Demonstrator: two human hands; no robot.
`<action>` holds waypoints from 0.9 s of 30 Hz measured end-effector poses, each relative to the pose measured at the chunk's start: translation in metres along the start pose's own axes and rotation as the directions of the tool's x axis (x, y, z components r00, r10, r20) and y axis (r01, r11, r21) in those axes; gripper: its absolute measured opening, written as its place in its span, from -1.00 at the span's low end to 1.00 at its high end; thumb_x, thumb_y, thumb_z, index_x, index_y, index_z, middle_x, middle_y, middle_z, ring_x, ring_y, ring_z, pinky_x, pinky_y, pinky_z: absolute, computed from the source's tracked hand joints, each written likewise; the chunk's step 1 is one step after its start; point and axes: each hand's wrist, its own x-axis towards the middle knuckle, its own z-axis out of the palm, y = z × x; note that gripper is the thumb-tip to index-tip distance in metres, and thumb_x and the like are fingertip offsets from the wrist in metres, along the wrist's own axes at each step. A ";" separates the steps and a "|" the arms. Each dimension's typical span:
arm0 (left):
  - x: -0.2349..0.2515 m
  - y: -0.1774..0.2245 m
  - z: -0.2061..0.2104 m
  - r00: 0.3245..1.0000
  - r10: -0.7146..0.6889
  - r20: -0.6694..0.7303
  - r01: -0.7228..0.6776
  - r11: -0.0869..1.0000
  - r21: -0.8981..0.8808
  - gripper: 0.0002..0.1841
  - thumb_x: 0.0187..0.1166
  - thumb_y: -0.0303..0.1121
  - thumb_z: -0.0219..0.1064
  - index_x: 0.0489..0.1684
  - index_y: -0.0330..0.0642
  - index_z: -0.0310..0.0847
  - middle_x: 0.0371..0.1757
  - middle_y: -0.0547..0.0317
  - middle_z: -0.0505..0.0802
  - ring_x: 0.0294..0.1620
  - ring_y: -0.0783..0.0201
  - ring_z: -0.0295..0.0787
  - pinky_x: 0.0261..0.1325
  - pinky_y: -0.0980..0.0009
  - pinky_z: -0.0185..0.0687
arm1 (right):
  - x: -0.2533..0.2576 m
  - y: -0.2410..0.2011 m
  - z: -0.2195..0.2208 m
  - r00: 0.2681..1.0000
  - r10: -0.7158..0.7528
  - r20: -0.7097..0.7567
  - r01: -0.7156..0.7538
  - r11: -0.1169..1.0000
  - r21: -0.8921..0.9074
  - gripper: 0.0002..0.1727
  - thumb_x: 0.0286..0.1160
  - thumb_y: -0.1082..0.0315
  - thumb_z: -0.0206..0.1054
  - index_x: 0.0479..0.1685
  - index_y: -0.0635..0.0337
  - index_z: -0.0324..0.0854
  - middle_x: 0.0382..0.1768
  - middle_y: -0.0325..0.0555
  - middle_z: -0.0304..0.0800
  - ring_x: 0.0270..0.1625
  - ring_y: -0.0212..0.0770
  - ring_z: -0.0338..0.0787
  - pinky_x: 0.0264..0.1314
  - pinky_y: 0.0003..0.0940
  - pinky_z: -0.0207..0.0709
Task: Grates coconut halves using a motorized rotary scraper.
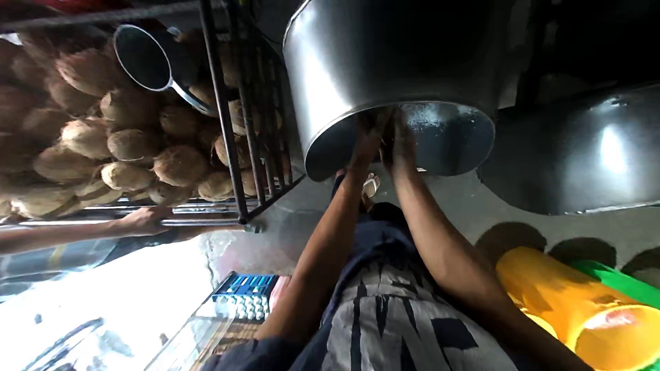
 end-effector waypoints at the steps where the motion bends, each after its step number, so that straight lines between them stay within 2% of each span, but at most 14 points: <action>1: 0.000 -0.004 -0.003 1.000 0.008 0.021 -0.007 1.000 -0.027 -0.57 0.69 -0.28 0.33 0.38 -0.35 0.41 -0.02 0.05 0.78 -0.03 0.31 0.77 0.11 0.30 0.77 | -0.002 0.003 -0.002 1.000 -0.006 -0.016 0.006 1.000 -0.009 -0.52 0.70 0.06 0.30 0.44 0.12 0.45 0.09 -0.10 0.75 0.10 -0.19 0.80 0.16 -0.18 0.76; 4: -0.004 -0.007 -0.010 0.998 -0.038 0.052 0.041 0.998 -0.053 -0.53 0.73 -0.23 0.29 0.47 -0.32 0.35 0.10 0.04 0.76 0.07 0.30 0.76 0.23 0.29 0.74 | -0.005 0.005 0.000 0.998 -0.015 -0.062 0.013 0.999 -0.040 -0.43 0.59 0.09 0.43 0.49 0.14 0.44 0.20 -0.03 0.74 0.19 -0.12 0.80 0.21 -0.14 0.76; 7: -0.010 -0.017 -0.018 0.996 -0.084 -0.039 0.081 0.994 -0.072 -0.48 0.74 -0.15 0.27 0.54 -0.25 0.33 0.20 0.03 0.73 0.15 0.27 0.72 0.24 0.23 0.72 | -0.010 0.005 0.002 1.000 0.007 -0.019 -0.009 0.993 -0.118 -0.37 0.56 0.14 0.46 0.54 0.18 0.40 0.28 0.03 0.69 0.28 -0.09 0.76 0.29 -0.09 0.73; 9: -0.014 -0.003 -0.009 0.988 -0.110 -0.109 0.106 0.993 -0.049 -0.44 0.75 -0.12 0.25 0.61 -0.22 0.28 0.28 0.02 0.72 0.24 0.27 0.70 0.35 0.22 0.68 | -0.013 -0.004 0.007 1.000 -0.012 -0.016 0.010 0.986 -0.167 -0.46 0.58 0.13 0.44 0.46 0.16 0.49 0.18 0.00 0.76 0.20 -0.13 0.79 0.21 -0.12 0.75; 10: -0.017 0.005 -0.001 0.987 -0.103 -0.122 0.099 0.994 -0.043 -0.47 0.77 -0.14 0.22 0.59 -0.24 0.28 0.24 0.03 0.74 0.21 0.29 0.72 0.34 0.24 0.68 | -0.017 -0.012 0.008 0.999 -0.021 -0.028 0.015 0.983 -0.184 -0.50 0.60 0.14 0.41 0.43 0.15 0.50 0.15 -0.03 0.76 0.16 -0.15 0.80 0.17 -0.14 0.76; 14: -0.013 -0.006 0.009 0.993 -0.108 -0.052 0.104 0.991 -0.080 -0.41 0.80 -0.11 0.17 0.69 -0.23 0.16 0.31 -0.01 0.72 0.25 0.27 0.72 0.37 0.23 0.68 | -0.011 -0.020 0.000 0.998 0.006 -0.058 -0.018 0.980 -0.198 -0.36 0.58 0.08 0.44 0.56 0.10 0.35 0.18 -0.03 0.74 0.16 -0.16 0.80 0.17 -0.18 0.76; 17: -0.010 -0.028 -0.006 0.989 -0.138 0.053 0.147 0.963 -0.226 -0.45 0.83 -0.07 0.09 0.67 -0.18 0.19 0.25 0.02 0.74 0.19 0.23 0.75 0.30 0.20 0.73 | -0.004 -0.002 -0.011 0.988 -0.153 0.013 0.150 0.939 -0.309 -0.17 0.46 0.13 0.54 0.69 0.13 0.23 0.35 0.04 0.65 0.31 -0.13 0.74 0.32 -0.13 0.73; 19: -0.021 -0.033 -0.018 0.961 -0.257 0.108 0.278 0.862 -0.423 -0.48 0.87 0.10 -0.16 0.47 -0.06 0.42 0.10 0.14 0.78 0.10 0.28 0.74 0.19 0.23 0.73 | -0.015 0.008 -0.030 0.945 -0.271 0.183 0.326 0.794 -0.513 0.15 0.41 0.13 0.56 0.91 0.16 -0.21 0.73 0.08 0.27 0.67 -0.16 0.43 0.69 -0.21 0.42; 20: -0.028 -0.036 -0.025 0.944 -0.306 0.121 0.324 0.799 -0.507 -0.32 0.78 0.29 -0.33 0.34 0.01 0.51 0.02 0.19 0.80 0.03 0.28 0.75 0.10 0.20 0.74 | -0.023 0.013 -0.042 0.912 -0.292 0.289 0.411 0.662 -0.627 0.25 0.40 0.09 0.56 0.94 0.15 -0.38 0.84 0.11 0.03 0.78 -0.11 0.27 0.79 -0.17 0.27; 21: -0.037 -0.040 -0.034 0.929 -0.348 0.124 0.357 0.755 -0.550 -0.17 0.63 0.49 -0.42 0.26 0.07 0.58 -0.02 0.21 0.83 -0.01 0.28 0.77 0.03 0.18 0.76 | -0.031 0.021 -0.051 0.886 -0.289 0.364 0.465 0.540 -0.702 0.30 0.38 0.06 0.58 0.94 0.12 -0.45 0.88 0.14 -0.11 0.81 -0.02 0.24 0.77 -0.07 0.29; 22: -0.052 -0.040 -0.043 0.915 -0.380 0.133 0.387 0.735 -0.557 -0.10 0.55 0.56 -0.46 0.28 0.12 0.59 0.04 0.24 0.83 0.03 0.29 0.77 0.06 0.17 0.76 | -0.042 0.030 -0.059 0.879 -0.277 0.389 0.477 0.477 -0.738 0.32 0.35 0.07 0.62 0.95 0.10 -0.43 0.88 0.16 -0.12 0.79 0.03 0.28 0.72 -0.01 0.36; 23: -0.064 -0.038 -0.049 0.908 -0.396 0.136 0.405 0.747 -0.527 -0.10 0.53 0.59 -0.46 0.31 0.20 0.59 0.07 0.30 0.83 0.05 0.34 0.75 0.06 0.21 0.74 | -0.046 0.037 -0.062 0.884 -0.269 0.382 0.467 0.477 -0.744 0.32 0.30 0.10 0.65 0.94 0.10 -0.38 0.87 0.17 -0.07 0.77 0.05 0.31 0.69 0.00 0.39; 25: -0.067 -0.040 -0.051 0.924 -0.363 0.121 0.375 0.795 -0.476 -0.19 0.55 0.56 -0.36 0.27 0.21 0.58 0.03 0.37 0.83 0.03 0.41 0.76 0.05 0.28 0.75 | -0.047 0.036 -0.051 0.925 -0.232 0.302 0.380 0.586 -0.715 0.30 0.29 0.16 0.64 0.94 0.12 -0.35 0.84 0.15 0.03 0.76 -0.02 0.31 0.71 -0.06 0.35; 27: -0.068 -0.039 -0.047 0.953 -0.296 0.066 0.298 0.875 -0.382 -0.31 0.59 0.47 -0.05 0.22 0.10 0.60 -0.02 0.40 0.84 0.01 0.46 0.75 0.13 0.35 0.72 | -0.049 0.020 -0.031 0.963 -0.160 0.216 0.262 0.731 -0.631 0.18 0.39 0.15 0.58 0.93 0.02 -0.26 0.75 -0.03 0.26 0.65 -0.23 0.44 0.64 -0.23 0.43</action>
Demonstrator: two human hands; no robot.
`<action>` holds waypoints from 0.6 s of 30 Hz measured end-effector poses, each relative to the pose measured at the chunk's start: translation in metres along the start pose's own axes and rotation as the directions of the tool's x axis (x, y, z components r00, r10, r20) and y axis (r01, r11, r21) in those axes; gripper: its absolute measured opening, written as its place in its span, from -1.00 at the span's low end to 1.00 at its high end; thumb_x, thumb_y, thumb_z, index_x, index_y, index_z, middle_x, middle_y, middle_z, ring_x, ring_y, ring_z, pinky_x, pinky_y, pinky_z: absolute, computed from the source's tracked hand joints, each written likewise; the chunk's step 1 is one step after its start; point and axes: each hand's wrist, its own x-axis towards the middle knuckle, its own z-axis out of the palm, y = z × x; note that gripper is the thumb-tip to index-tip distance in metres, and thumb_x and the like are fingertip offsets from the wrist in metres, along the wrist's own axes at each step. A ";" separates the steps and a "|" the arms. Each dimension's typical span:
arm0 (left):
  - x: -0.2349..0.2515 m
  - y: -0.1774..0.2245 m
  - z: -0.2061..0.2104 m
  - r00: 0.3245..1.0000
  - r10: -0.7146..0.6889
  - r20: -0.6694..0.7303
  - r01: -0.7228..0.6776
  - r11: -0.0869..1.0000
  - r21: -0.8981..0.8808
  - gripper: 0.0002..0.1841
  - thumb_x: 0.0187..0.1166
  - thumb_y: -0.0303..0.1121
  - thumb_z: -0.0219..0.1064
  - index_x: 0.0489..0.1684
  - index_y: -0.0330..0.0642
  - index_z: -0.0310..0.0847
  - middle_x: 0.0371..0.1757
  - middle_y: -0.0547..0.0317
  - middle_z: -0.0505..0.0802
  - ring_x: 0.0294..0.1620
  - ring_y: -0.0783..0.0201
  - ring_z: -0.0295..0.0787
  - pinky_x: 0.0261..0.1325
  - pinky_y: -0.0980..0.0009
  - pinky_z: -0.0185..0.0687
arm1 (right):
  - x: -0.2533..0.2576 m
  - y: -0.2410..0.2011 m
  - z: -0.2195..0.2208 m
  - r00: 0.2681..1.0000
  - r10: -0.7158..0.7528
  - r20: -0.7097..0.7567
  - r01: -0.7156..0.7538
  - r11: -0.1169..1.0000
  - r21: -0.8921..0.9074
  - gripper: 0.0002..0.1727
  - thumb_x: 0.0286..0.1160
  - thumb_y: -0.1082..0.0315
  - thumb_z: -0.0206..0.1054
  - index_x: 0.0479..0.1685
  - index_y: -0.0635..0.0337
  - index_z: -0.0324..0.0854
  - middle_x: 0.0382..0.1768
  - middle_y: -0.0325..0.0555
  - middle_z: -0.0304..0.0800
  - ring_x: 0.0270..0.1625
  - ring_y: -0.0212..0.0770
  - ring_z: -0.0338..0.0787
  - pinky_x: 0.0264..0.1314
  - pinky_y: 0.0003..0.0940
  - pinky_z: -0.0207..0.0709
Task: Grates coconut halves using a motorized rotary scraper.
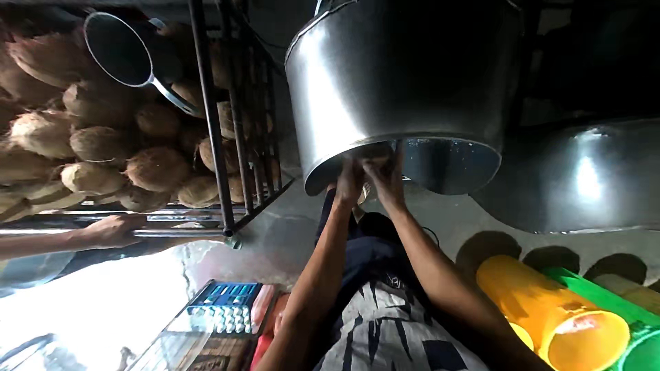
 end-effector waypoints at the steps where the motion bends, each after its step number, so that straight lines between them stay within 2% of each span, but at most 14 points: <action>1: 0.006 0.003 0.005 0.998 0.066 0.012 -0.066 0.997 0.033 -0.38 0.66 0.32 0.08 0.32 -0.01 0.57 0.07 0.33 0.82 0.11 0.43 0.73 0.28 0.31 0.67 | 0.009 -0.013 0.003 0.999 0.024 -0.033 -0.021 0.996 0.086 0.07 0.40 0.18 0.58 0.87 0.06 -0.08 0.61 -0.05 0.44 0.53 -0.28 0.56 0.55 -0.27 0.52; 2: 0.015 0.007 0.015 0.990 0.138 0.011 -0.138 0.990 0.021 -0.50 0.74 0.07 0.16 0.35 -0.15 0.51 0.10 0.24 0.82 0.16 0.37 0.74 0.36 0.27 0.66 | 0.019 -0.024 0.005 0.997 0.023 -0.080 -0.009 0.986 0.166 -0.08 0.38 0.27 0.57 0.75 0.15 0.11 0.44 -0.04 0.58 0.41 -0.29 0.64 0.47 -0.30 0.60; 3: 0.020 0.012 0.030 0.986 0.164 -0.010 -0.164 0.986 0.025 -0.60 0.80 -0.13 0.14 0.36 -0.24 0.48 0.09 0.17 0.81 0.16 0.34 0.75 0.38 0.26 0.66 | 0.027 -0.036 0.004 0.992 0.021 -0.123 0.006 0.975 0.221 -0.20 0.38 0.35 0.55 0.63 0.21 0.23 0.30 -0.03 0.64 0.31 -0.29 0.69 0.38 -0.31 0.65; 5: 0.029 0.019 0.057 0.990 0.134 -0.030 -0.132 0.989 0.064 -0.65 0.85 -0.22 0.04 0.40 -0.25 0.42 0.03 0.15 0.79 0.08 0.35 0.74 0.28 0.28 0.68 | 0.039 -0.050 -0.003 0.982 0.043 -0.183 0.007 0.964 0.267 -0.39 0.42 0.42 0.49 0.49 0.24 0.38 0.12 -0.03 0.71 0.15 -0.24 0.76 0.18 -0.24 0.74; 6: 0.031 0.019 0.063 0.992 0.125 -0.027 -0.121 0.987 0.102 -0.64 0.86 -0.19 0.03 0.40 -0.21 0.42 -0.01 0.16 0.78 0.03 0.35 0.74 0.22 0.29 0.70 | 0.042 -0.050 -0.007 0.980 0.074 -0.183 -0.018 0.958 0.287 -0.40 0.48 0.39 0.46 0.52 0.22 0.37 0.14 -0.01 0.71 0.15 -0.19 0.77 0.14 -0.19 0.76; 8: 0.039 0.015 0.060 0.996 0.088 0.016 -0.089 0.986 0.139 -0.56 0.85 -0.10 0.04 0.55 -0.15 0.33 0.08 0.12 0.76 0.08 0.33 0.72 0.23 0.28 0.69 | 0.049 -0.039 -0.011 0.981 0.086 -0.172 -0.029 0.950 0.310 -0.29 0.52 0.30 0.48 0.65 0.13 0.25 0.25 0.03 0.68 0.22 -0.11 0.76 0.18 -0.11 0.77; 10: 0.044 0.007 0.049 0.999 0.005 0.045 -0.008 0.998 0.070 -0.55 0.86 -0.06 0.01 0.55 -0.11 0.32 0.10 0.11 0.75 0.08 0.30 0.72 0.22 0.27 0.69 | 0.047 -0.023 -0.013 0.984 0.020 -0.175 0.029 0.962 0.272 -0.10 0.46 0.26 0.53 0.77 0.09 0.07 0.42 0.05 0.58 0.35 -0.12 0.71 0.31 -0.15 0.73; 11: 0.038 0.003 0.041 0.998 -0.046 0.049 0.046 0.999 -0.013 -0.54 0.87 0.00 -0.06 0.49 -0.11 0.40 0.09 0.11 0.77 0.08 0.26 0.74 0.21 0.23 0.72 | 0.036 -0.013 -0.017 0.988 -0.051 -0.147 0.077 0.981 0.177 0.02 0.44 0.23 0.54 0.86 0.09 -0.08 0.58 0.03 0.45 0.50 -0.17 0.61 0.49 -0.22 0.62; 12: 0.034 0.002 0.035 0.995 -0.084 0.054 0.089 0.991 -0.098 -0.43 0.85 0.16 -0.21 0.36 -0.07 0.49 0.02 0.14 0.80 0.03 0.25 0.76 0.14 0.20 0.74 | 0.024 -0.004 -0.022 0.989 -0.123 -0.082 0.126 0.992 0.025 0.14 0.47 0.14 0.53 0.93 0.07 -0.27 0.78 0.01 0.19 0.70 -0.19 0.41 0.70 -0.22 0.41; 13: 0.031 0.004 0.029 0.991 -0.114 0.065 0.123 0.977 -0.171 -0.29 0.76 0.32 -0.34 0.29 -0.02 0.54 0.02 0.16 0.82 0.03 0.24 0.78 0.10 0.15 0.75 | 0.015 0.006 -0.028 0.982 -0.187 -0.012 0.184 0.975 -0.124 0.21 0.47 0.09 0.52 0.95 0.06 -0.40 0.87 0.05 -0.03 0.78 -0.11 0.28 0.75 -0.12 0.32; 14: 0.022 0.002 0.020 0.987 -0.132 0.095 0.150 0.963 -0.223 -0.18 0.67 0.43 -0.44 0.39 0.07 0.53 0.16 0.18 0.81 0.16 0.23 0.74 0.19 0.10 0.72 | 0.005 0.019 -0.030 0.974 -0.226 0.032 0.227 0.947 -0.227 0.26 0.42 0.09 0.56 0.95 0.06 -0.43 0.89 0.12 -0.11 0.79 -0.02 0.27 0.72 -0.05 0.36; 15: 0.011 -0.001 0.012 0.983 -0.153 0.102 0.172 0.958 -0.229 -0.10 0.57 0.54 -0.52 0.45 0.19 0.52 0.26 0.25 0.79 0.24 0.26 0.72 0.23 0.10 0.70 | -0.004 0.034 -0.031 0.966 -0.250 0.059 0.257 0.933 -0.253 0.29 0.34 0.15 0.61 0.95 0.07 -0.40 0.88 0.17 -0.12 0.79 0.04 0.28 0.70 -0.01 0.40; 16: 0.005 -0.003 0.006 0.983 -0.157 0.095 0.176 0.956 -0.235 -0.05 0.49 0.61 -0.54 0.45 0.24 0.53 0.28 0.27 0.79 0.24 0.27 0.72 0.20 0.10 0.71 | -0.008 0.044 -0.028 0.965 -0.255 0.063 0.263 0.936 -0.233 0.32 0.27 0.20 0.66 0.95 0.08 -0.36 0.87 0.19 -0.08 0.76 0.06 0.32 0.68 -0.01 0.44; 18: 0.001 -0.003 0.000 0.988 -0.138 0.076 0.153 0.954 -0.259 -0.06 0.49 0.61 -0.47 0.39 0.18 0.56 0.22 0.23 0.81 0.21 0.24 0.74 0.16 0.11 0.73 | -0.009 0.044 -0.018 0.977 -0.210 0.030 0.212 0.963 -0.165 0.31 0.23 0.20 0.67 0.94 0.11 -0.32 0.82 0.20 0.04 0.71 0.02 0.39 0.63 -0.06 0.47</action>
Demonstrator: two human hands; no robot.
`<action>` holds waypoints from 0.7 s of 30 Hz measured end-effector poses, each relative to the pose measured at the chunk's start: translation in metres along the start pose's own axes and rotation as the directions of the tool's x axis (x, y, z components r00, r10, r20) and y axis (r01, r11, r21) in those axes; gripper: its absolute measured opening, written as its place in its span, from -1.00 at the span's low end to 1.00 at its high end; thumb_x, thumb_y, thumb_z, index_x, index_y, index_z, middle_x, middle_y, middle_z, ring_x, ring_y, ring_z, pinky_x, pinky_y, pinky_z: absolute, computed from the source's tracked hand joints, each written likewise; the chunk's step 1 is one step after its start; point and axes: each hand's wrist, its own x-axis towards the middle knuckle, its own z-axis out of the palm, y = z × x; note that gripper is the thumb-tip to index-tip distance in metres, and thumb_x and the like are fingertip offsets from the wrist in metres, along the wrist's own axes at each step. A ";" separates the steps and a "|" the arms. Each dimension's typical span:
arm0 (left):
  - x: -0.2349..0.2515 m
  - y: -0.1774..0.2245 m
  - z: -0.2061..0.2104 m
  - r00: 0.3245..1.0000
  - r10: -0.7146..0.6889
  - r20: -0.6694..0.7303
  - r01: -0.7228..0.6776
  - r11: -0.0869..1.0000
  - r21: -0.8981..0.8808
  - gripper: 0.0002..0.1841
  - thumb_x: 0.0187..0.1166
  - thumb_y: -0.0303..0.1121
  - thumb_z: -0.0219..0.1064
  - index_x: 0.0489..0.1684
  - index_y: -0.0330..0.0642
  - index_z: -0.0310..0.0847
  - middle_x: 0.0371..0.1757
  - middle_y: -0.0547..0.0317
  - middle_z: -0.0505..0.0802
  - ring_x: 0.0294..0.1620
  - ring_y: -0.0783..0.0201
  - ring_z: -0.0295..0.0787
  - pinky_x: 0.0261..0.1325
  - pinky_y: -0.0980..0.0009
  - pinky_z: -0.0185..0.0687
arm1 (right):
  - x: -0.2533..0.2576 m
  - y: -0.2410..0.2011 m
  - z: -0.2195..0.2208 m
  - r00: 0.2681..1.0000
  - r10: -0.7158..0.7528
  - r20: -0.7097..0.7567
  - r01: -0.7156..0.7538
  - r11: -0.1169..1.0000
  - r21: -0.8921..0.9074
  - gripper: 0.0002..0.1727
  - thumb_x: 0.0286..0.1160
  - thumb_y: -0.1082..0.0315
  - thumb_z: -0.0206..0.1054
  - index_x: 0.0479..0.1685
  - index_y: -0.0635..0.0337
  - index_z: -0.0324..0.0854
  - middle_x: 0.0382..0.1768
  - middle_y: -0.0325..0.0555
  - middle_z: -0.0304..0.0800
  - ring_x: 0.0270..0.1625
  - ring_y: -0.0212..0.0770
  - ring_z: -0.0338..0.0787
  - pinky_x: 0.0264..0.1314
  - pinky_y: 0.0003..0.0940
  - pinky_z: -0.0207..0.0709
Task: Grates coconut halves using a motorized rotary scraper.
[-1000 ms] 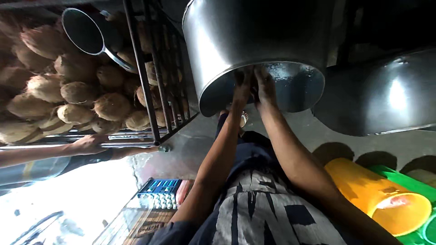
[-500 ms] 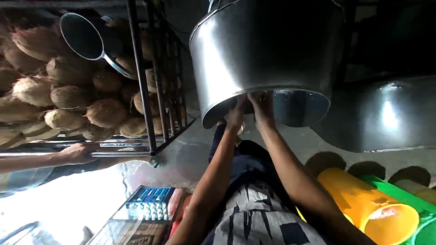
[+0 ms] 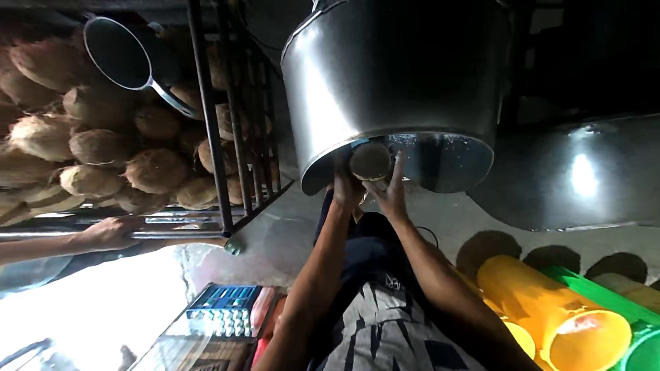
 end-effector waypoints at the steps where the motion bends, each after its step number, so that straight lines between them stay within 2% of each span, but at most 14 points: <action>1: 0.000 0.002 0.000 1.000 0.024 -0.006 -0.024 0.999 0.029 -0.10 0.53 0.59 -0.42 0.34 0.15 0.56 0.15 0.25 0.82 0.16 0.28 0.75 0.15 0.16 0.74 | 0.006 -0.010 0.002 0.998 0.058 0.001 -0.058 0.997 0.041 0.30 0.27 0.18 0.64 0.94 0.11 -0.34 0.81 0.17 0.08 0.70 -0.03 0.40 0.64 -0.09 0.45; 3: 0.001 0.003 0.001 0.994 0.107 -0.007 -0.104 0.978 0.183 -0.25 0.60 0.50 -0.18 0.29 0.08 0.54 0.07 0.33 0.82 0.11 0.37 0.74 0.20 0.27 0.71 | 0.019 -0.037 0.001 0.981 0.193 0.025 -0.194 0.965 0.178 0.23 0.38 0.16 0.58 0.95 -0.03 -0.36 0.78 0.01 0.20 0.67 -0.18 0.43 0.64 -0.17 0.44; 5: -0.002 0.009 0.001 0.986 0.164 0.027 -0.164 0.937 0.310 -0.22 0.53 0.43 0.15 0.52 0.01 0.45 0.28 0.26 0.77 0.32 0.31 0.68 0.46 0.20 0.59 | 0.030 -0.050 -0.003 0.966 0.252 0.057 -0.257 0.917 0.305 0.18 0.42 0.09 0.57 0.94 -0.17 -0.29 0.74 -0.11 0.29 0.62 -0.21 0.50 0.60 -0.14 0.50; 6: -0.005 0.012 0.001 0.985 0.171 0.023 -0.169 0.925 0.341 -0.17 0.50 0.44 0.19 0.59 0.01 0.40 0.35 0.22 0.75 0.37 0.28 0.66 0.50 0.16 0.57 | 0.030 -0.051 -0.006 0.968 0.240 0.078 -0.252 0.915 0.315 0.19 0.40 0.06 0.58 0.94 -0.20 -0.30 0.70 -0.12 0.34 0.59 -0.21 0.53 0.58 -0.14 0.53; 7: -0.007 0.014 0.002 0.987 0.163 0.001 -0.153 0.927 0.343 -0.17 0.52 0.46 0.12 0.61 0.03 0.38 0.35 0.22 0.75 0.35 0.28 0.67 0.46 0.16 0.60 | 0.028 -0.048 -0.009 0.972 0.213 0.102 -0.234 0.926 0.295 0.23 0.36 0.04 0.60 0.94 -0.21 -0.31 0.67 -0.12 0.38 0.56 -0.21 0.55 0.56 -0.14 0.55; 9: -0.007 0.015 0.003 0.996 0.080 -0.042 -0.065 0.955 0.290 -0.15 0.55 0.55 -0.20 0.57 0.14 0.42 0.31 0.26 0.78 0.29 0.31 0.71 0.32 0.18 0.69 | 0.020 -0.035 -0.017 0.969 0.177 0.171 -0.215 0.948 0.236 0.31 0.28 0.03 0.64 0.95 -0.15 -0.38 0.72 -0.07 0.32 0.63 -0.20 0.48 0.62 -0.14 0.48; 10: -0.007 0.013 0.000 0.996 0.046 -0.071 -0.024 0.959 0.282 -0.16 0.58 0.54 -0.28 0.56 0.15 0.44 0.30 0.25 0.78 0.27 0.30 0.72 0.28 0.17 0.71 | 0.014 -0.027 -0.020 0.966 0.176 0.190 -0.216 0.953 0.214 0.31 0.26 0.04 0.64 0.95 -0.12 -0.35 0.72 -0.07 0.33 0.65 -0.20 0.47 0.62 -0.15 0.48; 12: -0.016 0.003 -0.005 0.986 0.059 -0.157 0.004 0.928 0.373 -0.33 0.75 0.34 -0.20 0.64 0.17 0.37 0.37 0.19 0.72 0.25 0.27 0.70 0.25 0.13 0.69 | -0.002 -0.014 -0.020 0.967 0.168 0.192 -0.206 0.957 0.202 0.28 0.28 0.07 0.59 0.95 -0.03 -0.33 0.76 -0.04 0.26 0.68 -0.18 0.42 0.64 -0.15 0.44; 13: -0.021 -0.005 -0.004 0.969 0.119 -0.215 -0.010 0.893 0.450 -0.37 0.76 0.29 -0.11 0.67 0.18 0.34 0.38 0.15 0.70 0.21 0.25 0.69 0.20 0.11 0.69 | -0.011 -0.010 -0.016 0.972 0.164 0.166 -0.198 0.957 0.212 0.28 0.27 0.04 0.58 0.94 0.02 -0.35 0.78 -0.04 0.22 0.67 -0.18 0.42 0.62 -0.17 0.47; 14: -0.025 -0.012 0.000 0.946 0.200 -0.256 -0.038 0.850 0.525 -0.33 0.72 0.33 -0.03 0.70 0.20 0.32 0.43 0.12 0.69 0.24 0.21 0.69 0.20 0.06 0.70 | -0.018 -0.010 -0.009 0.979 0.170 0.116 -0.193 0.954 0.231 0.30 0.23 0.00 0.59 0.93 0.03 -0.33 0.78 -0.04 0.21 0.64 -0.18 0.47 0.56 -0.18 0.54; 15: -0.028 -0.018 0.004 0.929 0.266 -0.258 -0.072 0.812 0.579 -0.28 0.68 0.36 -0.01 0.76 0.23 0.24 0.53 0.13 0.63 0.35 0.19 0.66 0.28 0.03 0.67 | -0.023 -0.010 -0.001 0.981 0.182 0.067 -0.193 0.947 0.258 0.29 0.20 0.05 0.60 0.93 0.03 -0.29 0.77 -0.02 0.21 0.60 -0.17 0.51 0.52 -0.18 0.57; 17: -0.035 -0.026 0.011 0.917 0.352 -0.190 -0.148 0.741 0.655 -0.24 0.71 0.33 -0.04 0.82 0.14 0.09 0.65 0.12 0.52 0.47 0.23 0.58 0.40 0.08 0.61 | -0.027 -0.013 0.005 0.983 0.182 0.001 -0.175 0.946 0.273 0.18 0.33 0.13 0.53 0.93 0.11 -0.25 0.77 0.04 0.21 0.62 -0.18 0.49 0.56 -0.23 0.52; 19: -0.033 -0.023 0.014 0.926 0.356 -0.122 -0.188 0.717 0.671 -0.23 0.74 0.25 -0.02 0.85 0.01 -0.03 0.68 0.05 0.46 0.50 0.23 0.55 0.44 0.12 0.59 | -0.014 -0.018 0.003 0.985 0.172 -0.026 -0.157 0.944 0.290 0.11 0.41 0.22 0.49 0.91 0.14 -0.24 0.73 0.05 0.28 0.61 -0.22 0.49 0.58 -0.29 0.48; 21: -0.034 -0.018 0.012 0.948 0.310 -0.074 -0.183 0.719 0.671 -0.09 0.66 0.31 0.11 0.91 0.12 -0.22 0.76 0.10 0.38 0.56 0.22 0.52 0.49 0.09 0.57 | 0.003 -0.018 0.001 0.983 0.181 -0.025 -0.165 0.936 0.311 0.11 0.48 0.22 0.47 0.93 0.07 -0.30 0.72 0.04 0.30 0.59 -0.21 0.52 0.58 -0.27 0.49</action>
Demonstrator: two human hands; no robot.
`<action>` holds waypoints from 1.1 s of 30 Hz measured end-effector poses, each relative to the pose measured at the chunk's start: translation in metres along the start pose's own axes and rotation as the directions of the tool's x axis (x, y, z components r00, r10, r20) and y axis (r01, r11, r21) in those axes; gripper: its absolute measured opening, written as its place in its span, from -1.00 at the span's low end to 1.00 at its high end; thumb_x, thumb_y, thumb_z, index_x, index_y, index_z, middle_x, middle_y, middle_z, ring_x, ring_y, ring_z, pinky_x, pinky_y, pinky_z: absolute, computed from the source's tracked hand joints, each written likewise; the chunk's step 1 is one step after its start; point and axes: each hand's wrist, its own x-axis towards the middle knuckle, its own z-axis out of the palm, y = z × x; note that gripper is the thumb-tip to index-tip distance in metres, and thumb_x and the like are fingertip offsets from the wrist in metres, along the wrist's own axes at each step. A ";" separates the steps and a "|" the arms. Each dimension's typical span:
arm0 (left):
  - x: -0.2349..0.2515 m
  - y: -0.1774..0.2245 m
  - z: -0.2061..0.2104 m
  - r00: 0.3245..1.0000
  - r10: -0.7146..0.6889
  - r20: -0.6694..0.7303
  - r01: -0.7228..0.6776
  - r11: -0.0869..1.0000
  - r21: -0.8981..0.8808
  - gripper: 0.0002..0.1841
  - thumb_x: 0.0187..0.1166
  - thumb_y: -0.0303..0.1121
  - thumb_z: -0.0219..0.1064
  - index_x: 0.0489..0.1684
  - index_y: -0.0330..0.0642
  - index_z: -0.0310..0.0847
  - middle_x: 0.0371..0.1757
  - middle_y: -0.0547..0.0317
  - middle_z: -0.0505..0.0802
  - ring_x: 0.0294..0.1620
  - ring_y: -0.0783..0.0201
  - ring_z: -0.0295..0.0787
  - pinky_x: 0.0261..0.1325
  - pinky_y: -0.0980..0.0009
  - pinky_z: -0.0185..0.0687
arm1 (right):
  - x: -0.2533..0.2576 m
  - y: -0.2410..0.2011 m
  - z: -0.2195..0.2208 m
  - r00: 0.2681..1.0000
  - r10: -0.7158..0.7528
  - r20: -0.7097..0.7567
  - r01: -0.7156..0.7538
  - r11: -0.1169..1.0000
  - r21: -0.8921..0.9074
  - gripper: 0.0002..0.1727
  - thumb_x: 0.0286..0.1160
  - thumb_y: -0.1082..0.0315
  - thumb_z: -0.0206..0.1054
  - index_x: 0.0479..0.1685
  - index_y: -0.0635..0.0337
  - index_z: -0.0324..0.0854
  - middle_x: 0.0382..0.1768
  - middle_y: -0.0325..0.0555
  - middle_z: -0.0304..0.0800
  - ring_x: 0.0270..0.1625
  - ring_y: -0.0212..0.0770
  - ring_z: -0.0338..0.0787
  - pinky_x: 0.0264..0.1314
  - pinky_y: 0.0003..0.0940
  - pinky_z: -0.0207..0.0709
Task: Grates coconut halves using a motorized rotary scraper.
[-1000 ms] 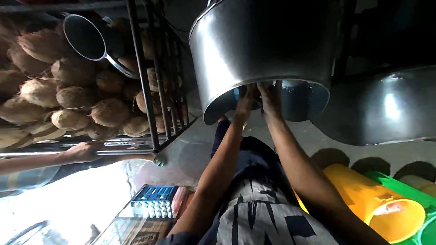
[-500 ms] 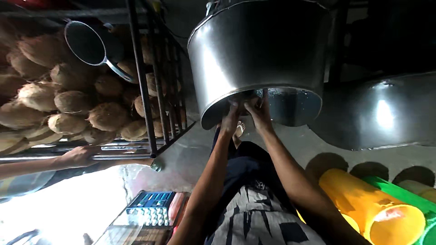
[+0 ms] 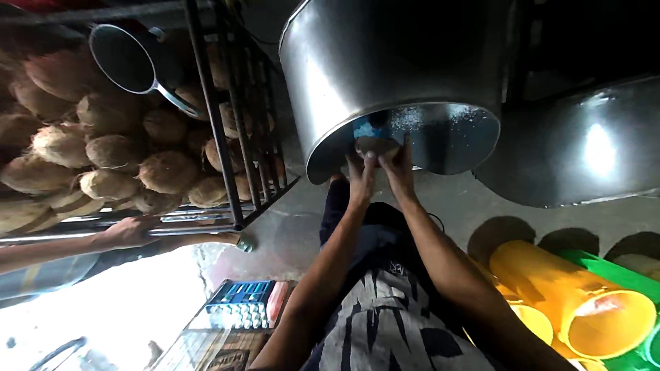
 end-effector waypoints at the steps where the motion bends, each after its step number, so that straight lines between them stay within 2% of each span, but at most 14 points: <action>1: 0.004 0.003 0.002 1.000 0.019 0.001 -0.019 0.999 -0.026 -0.08 0.64 0.24 0.22 0.91 0.13 -0.24 0.75 0.09 0.41 0.53 0.21 0.55 0.46 0.10 0.60 | 0.014 0.001 0.002 1.000 -0.005 -0.018 0.006 1.000 0.019 0.11 0.51 0.19 0.45 0.93 0.08 -0.33 0.68 0.08 0.34 0.56 -0.21 0.55 0.57 -0.26 0.53; 3: 0.023 0.015 0.015 0.992 0.111 -0.060 -0.117 0.986 -0.120 -0.13 0.66 -0.07 0.33 0.85 -0.14 -0.17 0.57 -0.06 0.55 0.44 0.21 0.62 0.46 0.18 0.63 | 0.040 -0.007 0.009 0.999 0.005 -0.054 -0.002 0.998 0.055 0.07 0.56 0.14 0.43 0.92 0.09 -0.31 0.56 0.13 0.45 0.42 -0.18 0.67 0.44 -0.22 0.65; 6: 0.042 0.033 0.030 0.974 0.141 -0.176 -0.168 0.975 -0.144 -0.24 0.65 -0.22 0.38 0.74 -0.29 0.03 0.35 -0.13 0.67 0.28 0.20 0.71 0.38 0.23 0.68 | 0.050 -0.041 0.020 0.984 0.124 -0.127 -0.105 0.984 0.145 0.06 0.49 0.02 0.50 0.89 0.01 -0.15 0.41 0.10 0.60 0.25 -0.12 0.79 0.22 -0.14 0.78; 10: 0.042 0.053 0.041 0.962 0.149 -0.227 -0.177 0.979 -0.106 -0.34 0.63 -0.19 0.39 0.62 -0.30 0.23 0.32 -0.10 0.69 0.27 0.22 0.71 0.35 0.27 0.70 | 0.046 -0.071 0.022 0.966 0.156 -0.204 -0.123 0.978 0.167 0.04 0.43 0.05 0.56 0.85 0.05 -0.05 0.24 0.08 0.72 0.11 -0.15 0.84 0.11 -0.18 0.81; 13: 0.039 0.057 0.046 0.971 0.125 -0.205 -0.142 0.987 -0.071 -0.31 0.66 -0.11 0.35 0.66 -0.31 0.21 0.41 -0.12 0.64 0.36 0.21 0.67 0.43 0.25 0.64 | 0.047 -0.075 0.016 0.966 0.156 -0.205 -0.116 0.974 0.196 -0.06 0.44 0.07 0.56 0.79 0.01 0.09 0.18 0.06 0.75 0.06 -0.11 0.86 0.02 -0.15 0.83; 17: 0.045 0.055 0.046 0.982 0.127 -0.142 -0.130 0.991 -0.017 -0.27 0.66 -0.02 0.34 0.69 -0.26 0.19 0.40 -0.09 0.68 0.35 0.20 0.70 0.43 0.20 0.66 | 0.048 -0.076 0.015 0.960 0.172 -0.219 -0.120 0.965 0.234 -0.19 0.51 0.07 0.51 0.71 0.01 0.16 0.10 0.06 0.78 -0.03 -0.12 0.88 -0.03 -0.17 0.84; 22: 0.054 0.047 0.046 0.984 0.137 -0.111 -0.138 0.990 0.004 -0.26 0.66 0.01 0.32 0.71 -0.25 0.20 0.41 -0.09 0.67 0.35 0.20 0.69 0.42 0.19 0.67 | 0.054 -0.067 0.012 0.955 0.166 -0.247 -0.127 0.978 0.166 -0.13 0.48 -0.02 0.51 0.74 0.00 0.15 0.15 0.09 0.74 0.04 -0.07 0.84 -0.03 -0.10 0.80; 25: 0.059 0.038 0.037 0.993 0.104 -0.048 -0.109 0.986 -0.128 -0.33 0.69 -0.04 0.31 0.65 -0.26 0.24 0.34 -0.11 0.68 0.24 0.12 0.74 0.30 0.12 0.76 | 0.056 -0.057 0.012 0.964 0.115 -0.238 -0.082 0.986 0.147 -0.04 0.45 0.01 0.54 0.80 0.04 0.05 0.24 0.14 0.67 0.11 -0.03 0.82 0.03 -0.05 0.81; 27: 0.057 0.031 0.025 0.998 -0.069 0.006 0.067 0.933 -0.354 -0.45 0.78 -0.01 0.17 0.61 -0.16 0.36 0.33 -0.05 0.72 0.25 0.08 0.75 0.28 0.06 0.76 | 0.048 -0.038 0.004 0.984 -0.061 -0.165 0.061 0.998 -0.010 0.06 0.45 0.04 0.53 0.85 0.17 -0.08 0.46 0.18 0.51 0.34 -0.06 0.72 0.29 -0.11 0.76; 28: 0.056 0.029 0.019 0.987 -0.162 0.015 0.152 0.882 -0.447 -0.48 0.82 0.07 0.03 0.47 -0.13 0.46 0.20 0.03 0.76 0.12 0.14 0.77 0.16 0.11 0.78 | 0.038 -0.029 -0.001 0.982 -0.164 -0.093 0.149 0.978 -0.148 0.12 0.44 0.02 0.52 0.88 0.21 -0.17 0.60 0.17 0.40 0.49 -0.09 0.62 0.47 -0.16 0.63; 29: 0.055 0.025 0.014 0.975 -0.221 0.019 0.200 0.839 -0.506 -0.44 0.81 0.17 -0.08 0.35 -0.08 0.54 0.04 0.13 0.80 -0.04 0.23 0.78 0.01 0.20 0.79 | 0.026 -0.020 -0.007 0.975 -0.223 -0.005 0.213 0.935 -0.282 0.17 0.45 0.01 0.52 0.92 0.20 -0.26 0.77 0.20 0.17 0.66 -0.03 0.46 0.61 -0.11 0.50; 30: 0.049 0.020 0.009 0.970 -0.243 0.026 0.217 0.808 -0.548 -0.40 0.80 0.23 -0.16 0.28 -0.04 0.59 -0.03 0.19 0.82 -0.10 0.28 0.78 -0.06 0.24 0.77 | 0.013 -0.013 -0.011 0.968 -0.241 0.066 0.248 0.896 -0.367 0.20 0.45 0.05 0.54 0.94 0.15 -0.32 0.83 0.22 0.02 0.71 0.06 0.39 0.62 -0.03 0.48; 31: 0.044 0.016 0.003 0.971 -0.235 0.044 0.216 0.789 -0.575 -0.38 0.81 0.24 -0.20 0.32 -0.02 0.58 0.03 0.19 0.82 -0.02 0.28 0.78 0.05 0.22 0.75 | 0.006 -0.007 -0.010 0.961 -0.261 0.096 0.277 0.870 -0.409 0.22 0.41 0.08 0.57 0.94 0.13 -0.32 0.85 0.24 -0.05 0.73 0.11 0.36 0.62 0.02 0.47; 33: 0.028 0.014 -0.005 0.975 -0.219 0.045 0.212 0.841 -0.497 -0.35 0.75 0.33 -0.16 0.43 0.06 0.52 0.12 0.25 0.80 0.09 0.34 0.74 0.17 0.25 0.71 | 0.004 -0.004 -0.004 0.963 -0.256 0.080 0.267 0.879 -0.395 0.24 0.36 0.10 0.60 0.93 0.14 -0.29 0.84 0.24 -0.02 0.73 0.11 0.35 0.66 0.03 0.41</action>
